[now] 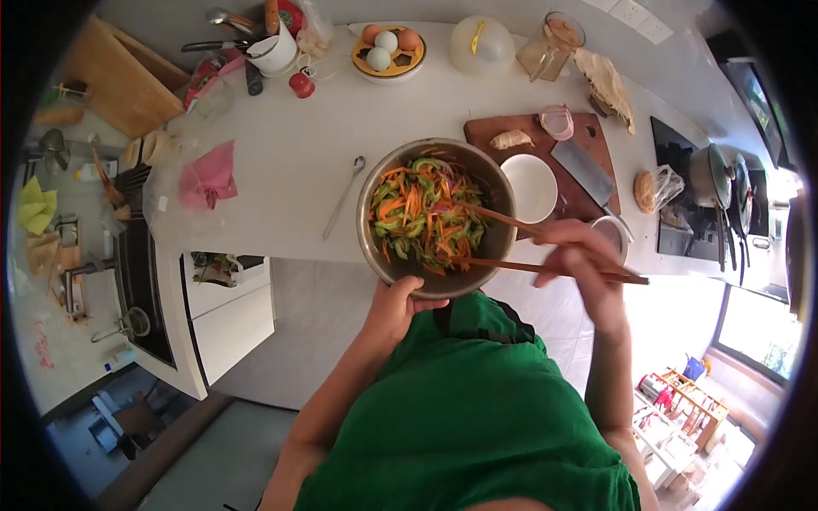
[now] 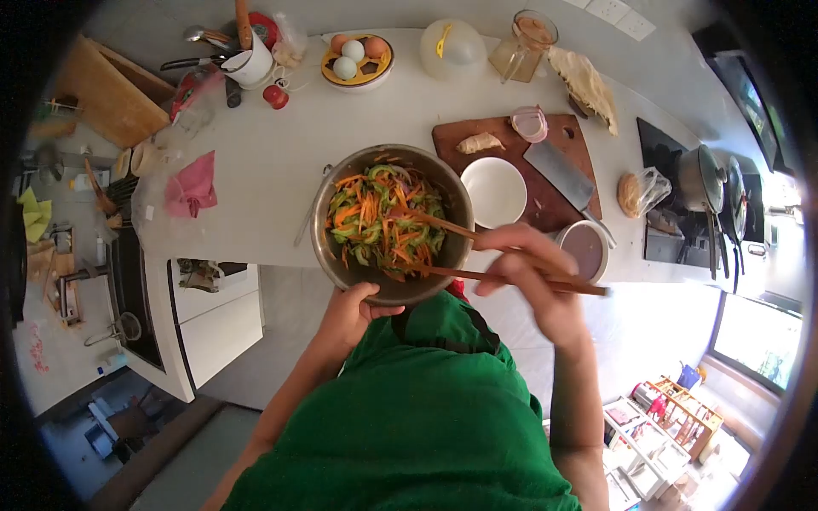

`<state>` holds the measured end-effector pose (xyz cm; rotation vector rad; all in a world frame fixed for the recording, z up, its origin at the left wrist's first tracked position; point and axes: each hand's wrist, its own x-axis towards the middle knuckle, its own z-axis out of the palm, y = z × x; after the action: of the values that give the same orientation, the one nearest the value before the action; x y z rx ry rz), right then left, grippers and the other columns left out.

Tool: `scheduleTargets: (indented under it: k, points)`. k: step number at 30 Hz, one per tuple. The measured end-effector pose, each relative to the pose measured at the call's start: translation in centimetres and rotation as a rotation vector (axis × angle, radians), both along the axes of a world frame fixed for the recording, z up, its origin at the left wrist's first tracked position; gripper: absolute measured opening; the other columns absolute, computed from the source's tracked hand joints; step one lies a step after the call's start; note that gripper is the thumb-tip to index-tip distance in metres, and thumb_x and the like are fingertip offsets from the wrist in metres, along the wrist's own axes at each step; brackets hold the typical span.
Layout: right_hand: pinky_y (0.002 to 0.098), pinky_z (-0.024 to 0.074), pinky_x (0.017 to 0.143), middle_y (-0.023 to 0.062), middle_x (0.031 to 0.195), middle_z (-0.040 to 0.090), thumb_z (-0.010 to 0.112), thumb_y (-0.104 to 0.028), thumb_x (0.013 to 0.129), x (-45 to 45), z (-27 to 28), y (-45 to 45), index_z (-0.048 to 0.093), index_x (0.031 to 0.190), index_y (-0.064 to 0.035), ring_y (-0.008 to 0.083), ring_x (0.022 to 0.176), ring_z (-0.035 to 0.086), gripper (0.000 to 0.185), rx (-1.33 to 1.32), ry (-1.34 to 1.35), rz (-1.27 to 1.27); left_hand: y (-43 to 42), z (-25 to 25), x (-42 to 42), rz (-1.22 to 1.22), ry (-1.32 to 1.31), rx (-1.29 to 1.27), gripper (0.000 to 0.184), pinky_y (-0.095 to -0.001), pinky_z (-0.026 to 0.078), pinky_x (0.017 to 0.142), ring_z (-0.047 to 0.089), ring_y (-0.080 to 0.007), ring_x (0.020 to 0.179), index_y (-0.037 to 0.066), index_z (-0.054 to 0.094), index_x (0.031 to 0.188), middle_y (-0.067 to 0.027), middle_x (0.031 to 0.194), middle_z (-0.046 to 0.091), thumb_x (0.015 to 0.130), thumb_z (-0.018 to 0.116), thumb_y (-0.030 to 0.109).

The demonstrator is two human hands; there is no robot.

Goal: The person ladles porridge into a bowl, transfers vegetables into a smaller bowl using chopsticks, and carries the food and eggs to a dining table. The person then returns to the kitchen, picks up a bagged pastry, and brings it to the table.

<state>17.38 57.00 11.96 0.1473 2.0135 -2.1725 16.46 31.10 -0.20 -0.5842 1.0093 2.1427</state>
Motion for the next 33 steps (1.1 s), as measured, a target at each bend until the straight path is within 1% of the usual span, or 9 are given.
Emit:
scheduleTargets:
  k: [2, 3, 6, 9, 14, 19, 22, 26, 33]
  points:
    - [0.0301, 0.0535, 0.07, 0.0155, 0.109, 0.054, 0.048, 0.001, 0.088, 0.0, -1.8, -1.8, 0.053, 0.115, 0.0027, 0.0187, 0.081, 0.063, 0.028, 0.197, 0.056, 0.094, 0.3, 0.1, -0.3, -0.018, -0.001, -0.017, 0.05, -0.0439, 0.059, 0.073, 0.062, -0.0358, 0.097, -0.004, 0.032, 0.13, -0.0215, 0.119, 0.053, 0.083, 0.046, 0.004]
    - [0.0316, 0.0531, 0.072, 0.0155, 0.113, 0.052, 0.049, 0.002, 0.087, -0.4, -1.7, -3.0, 0.053, 0.116, 0.0015, 0.023, 0.087, 0.063, 0.029, 0.217, 0.063, 0.154, 0.5, 0.0, -0.4, -0.013, 0.013, -0.034, 0.05, -0.0442, 0.059, 0.073, 0.062, -0.0359, 0.097, -0.003, 0.032, 0.13, -0.0215, 0.119, 0.053, 0.083, 0.047, 0.004]
    - [0.0365, 0.0514, 0.071, 0.017, 0.103, 0.057, 0.054, -0.002, 0.087, -1.7, -3.5, -4.8, 0.055, 0.111, 0.0001, 0.0337, 0.083, 0.062, 0.023, 0.499, 0.38, 0.196, 0.8, 0.2, -0.3, -0.019, 0.036, -0.052, 0.051, -0.0445, 0.06, 0.071, 0.062, -0.0366, 0.096, -0.003, 0.03, 0.13, -0.0224, 0.118, 0.052, 0.082, 0.046, 0.003]
    - [0.0372, 0.0511, 0.07, 0.0155, 0.096, 0.06, 0.056, -0.005, 0.087, -2.1, -5.6, -4.1, 0.057, 0.107, -0.0014, 0.034, 0.082, 0.062, 0.02, 0.616, 0.421, 0.09, 1.4, 0.7, -0.3, -0.015, 0.051, -0.052, 0.051, -0.0448, 0.06, 0.069, 0.063, -0.0371, 0.094, -0.004, 0.028, 0.129, -0.0231, 0.117, 0.052, 0.081, 0.046, 0.002]
    - [0.0355, 0.0513, 0.067, 0.014, 0.09, 0.061, 0.055, -0.004, 0.087, -0.7, -4.7, -2.5, 0.058, 0.105, -0.0013, 0.0304, 0.077, 0.063, 0.018, 0.593, 0.311, -0.058, 2.1, 0.8, -0.5, 0.005, 0.057, -0.066, 0.051, -0.0454, 0.06, 0.07, 0.063, -0.0367, 0.094, -0.004, 0.029, 0.128, -0.0226, 0.116, 0.052, 0.081, 0.047, 0.002]
    - [0.0345, 0.0507, 0.066, 0.0173, 0.102, 0.057, 0.051, 0.0, 0.087, 0.8, -2.4, -1.6, 0.055, 0.11, 0.0006, 0.0314, 0.075, 0.063, 0.024, 0.413, 0.194, -0.073, 2.8, 1.0, -0.9, 0.041, 0.091, -0.124, 0.048, -0.044, 0.06, 0.07, 0.062, -0.0349, 0.094, -0.006, 0.032, 0.127, -0.0218, 0.115, 0.053, 0.081, 0.046, 0.002]
    - [0.0359, 0.0512, 0.067, 0.018, 0.109, 0.054, 0.049, 0.001, 0.087, 0.5, -2.9, -2.5, 0.054, 0.112, -0.0002, 0.033, 0.077, 0.063, 0.026, 0.453, 0.315, -0.007, 2.9, 0.6, -1.1, 0.035, 0.125, -0.127, 0.047, -0.0431, 0.06, 0.069, 0.063, -0.0338, 0.094, -0.006, 0.033, 0.126, -0.0216, 0.115, 0.053, 0.082, 0.045, 0.002]
    - [0.0432, 0.0515, 0.068, 0.0177, 0.106, 0.053, 0.05, -0.003, 0.087, -0.5, -5.1, -4.1, 0.052, 0.111, -0.0012, 0.0387, 0.081, 0.06, 0.025, 0.572, 0.35, 0.002, 3.3, 0.8, -1.4, -0.008, 0.154, -0.123, 0.047, -0.0424, 0.06, 0.069, 0.063, -0.033, 0.094, -0.007, 0.032, 0.127, -0.0215, 0.116, 0.052, 0.082, 0.044, 0.001]
    - [0.0434, 0.0511, 0.067, 0.0174, 0.102, 0.054, 0.05, -0.008, 0.09, -2.2, -6.4, -3.2, 0.053, 0.109, -0.0022, 0.0367, 0.079, 0.061, 0.021, 0.628, 0.363, -0.116, 4.4, 1.3, -1.9, 0.022, 0.21, -0.275, 0.047, -0.0395, 0.06, 0.066, 0.064, -0.0334, 0.09, -0.008, 0.029, 0.127, -0.0231, 0.116, 0.051, 0.082, 0.042, 0.0]
